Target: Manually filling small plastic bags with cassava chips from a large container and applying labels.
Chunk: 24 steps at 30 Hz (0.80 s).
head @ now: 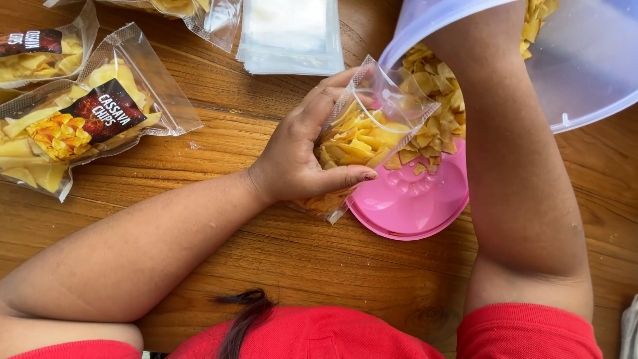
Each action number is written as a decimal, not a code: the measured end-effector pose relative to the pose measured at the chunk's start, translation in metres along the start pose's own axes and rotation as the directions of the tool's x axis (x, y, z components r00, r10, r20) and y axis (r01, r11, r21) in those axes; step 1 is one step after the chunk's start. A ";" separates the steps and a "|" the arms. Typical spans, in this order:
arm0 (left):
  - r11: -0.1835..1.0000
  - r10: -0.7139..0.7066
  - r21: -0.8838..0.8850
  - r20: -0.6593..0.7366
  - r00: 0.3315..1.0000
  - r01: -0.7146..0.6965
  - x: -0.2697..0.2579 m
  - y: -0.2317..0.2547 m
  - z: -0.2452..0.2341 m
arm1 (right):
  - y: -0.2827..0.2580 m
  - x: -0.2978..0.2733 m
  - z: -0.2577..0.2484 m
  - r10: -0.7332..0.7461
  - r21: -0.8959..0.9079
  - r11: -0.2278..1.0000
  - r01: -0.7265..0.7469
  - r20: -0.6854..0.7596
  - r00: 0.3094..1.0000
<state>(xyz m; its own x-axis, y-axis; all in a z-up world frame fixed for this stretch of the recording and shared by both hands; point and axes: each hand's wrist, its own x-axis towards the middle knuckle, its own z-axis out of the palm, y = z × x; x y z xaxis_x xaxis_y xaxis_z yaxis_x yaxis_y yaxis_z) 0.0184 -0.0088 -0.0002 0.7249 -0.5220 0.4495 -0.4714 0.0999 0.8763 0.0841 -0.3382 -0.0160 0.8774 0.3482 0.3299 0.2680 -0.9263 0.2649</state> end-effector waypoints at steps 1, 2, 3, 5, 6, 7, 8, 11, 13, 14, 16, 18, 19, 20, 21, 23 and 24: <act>0.999 0.029 -0.015 0.010 1.000 -0.029 0.000 0.000 0.000 | 0.003 -0.002 -0.009 0.005 -0.007 1.000 -0.005 0.026 1.000; 0.999 0.033 -0.018 0.005 0.999 -0.033 0.000 -0.002 0.000 | 0.004 -0.002 -0.018 0.010 -0.014 1.000 -0.009 0.051 0.999; 0.999 0.031 -0.017 0.010 0.999 -0.031 -0.001 -0.004 0.001 | 0.003 -0.003 -0.027 0.017 -0.020 1.000 -0.015 0.080 0.997; 0.999 0.030 -0.021 0.014 0.999 -0.030 -0.002 -0.005 0.001 | -0.001 -0.005 -0.045 0.033 -0.032 0.999 -0.029 0.136 0.990; 0.999 0.034 -0.016 0.017 0.999 -0.034 -0.002 -0.005 0.001 | -0.005 -0.006 -0.054 0.043 -0.039 0.999 -0.037 0.163 0.986; 0.999 0.037 -0.011 0.019 0.999 -0.037 -0.003 -0.004 0.001 | -0.009 -0.007 -0.063 0.053 -0.046 0.998 -0.045 0.190 0.980; 0.999 0.038 -0.015 0.018 0.999 -0.038 -0.003 -0.005 0.001 | -0.015 -0.005 -0.071 0.063 -0.052 0.997 -0.053 0.217 0.974; 0.998 0.056 0.001 0.026 0.998 -0.056 -0.002 -0.005 0.000 | -0.035 0.000 -0.089 0.089 -0.066 0.995 -0.074 0.263 0.961; 0.999 0.039 -0.008 0.031 0.999 -0.038 -0.002 -0.003 0.000 | -0.037 -0.002 -0.099 0.001 0.188 0.981 -0.053 0.267 0.964; 0.999 0.039 -0.009 0.035 0.999 -0.039 -0.002 -0.002 0.000 | -0.036 -0.002 -0.096 0.005 0.188 0.980 -0.057 0.267 0.964; 1.000 -0.004 0.015 0.038 0.999 0.003 -0.002 -0.002 0.000 | -0.034 -0.001 -0.091 0.027 0.102 0.993 -0.058 0.277 0.961; 1.000 -0.010 0.013 0.045 0.999 0.009 -0.002 -0.003 0.000 | -0.039 0.005 -0.083 0.088 0.069 0.990 -0.120 0.354 0.931; 1.000 -0.013 0.017 0.044 0.999 0.012 -0.002 -0.003 -0.001 | -0.041 0.010 -0.078 0.140 0.034 0.985 -0.170 0.422 0.896; 1.000 -0.013 0.018 0.044 0.999 0.012 -0.002 -0.004 -0.001 | -0.044 0.011 -0.076 0.141 0.034 0.985 -0.171 0.421 0.896; 1.000 -0.004 0.015 0.045 0.999 0.004 -0.002 -0.004 -0.001 | -0.047 0.013 -0.074 0.147 0.077 0.976 -0.202 0.452 0.880; 1.000 0.004 0.012 0.042 0.999 -0.004 -0.002 -0.004 -0.001 | -0.048 0.013 -0.070 0.148 0.119 0.966 -0.232 0.482 0.863; 1.000 0.010 0.006 0.040 0.999 -0.010 -0.002 -0.004 -0.002 | -0.046 0.010 -0.067 0.084 0.137 0.980 -0.147 0.389 0.917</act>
<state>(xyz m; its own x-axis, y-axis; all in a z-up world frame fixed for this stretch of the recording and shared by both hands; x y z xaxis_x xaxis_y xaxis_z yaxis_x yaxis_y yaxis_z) 0.0191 -0.0066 -0.0042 0.6995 -0.5547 0.4505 -0.4816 0.0999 0.8707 0.0537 -0.2829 0.0362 0.9822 0.1859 -0.0278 0.1876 -0.9784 0.0871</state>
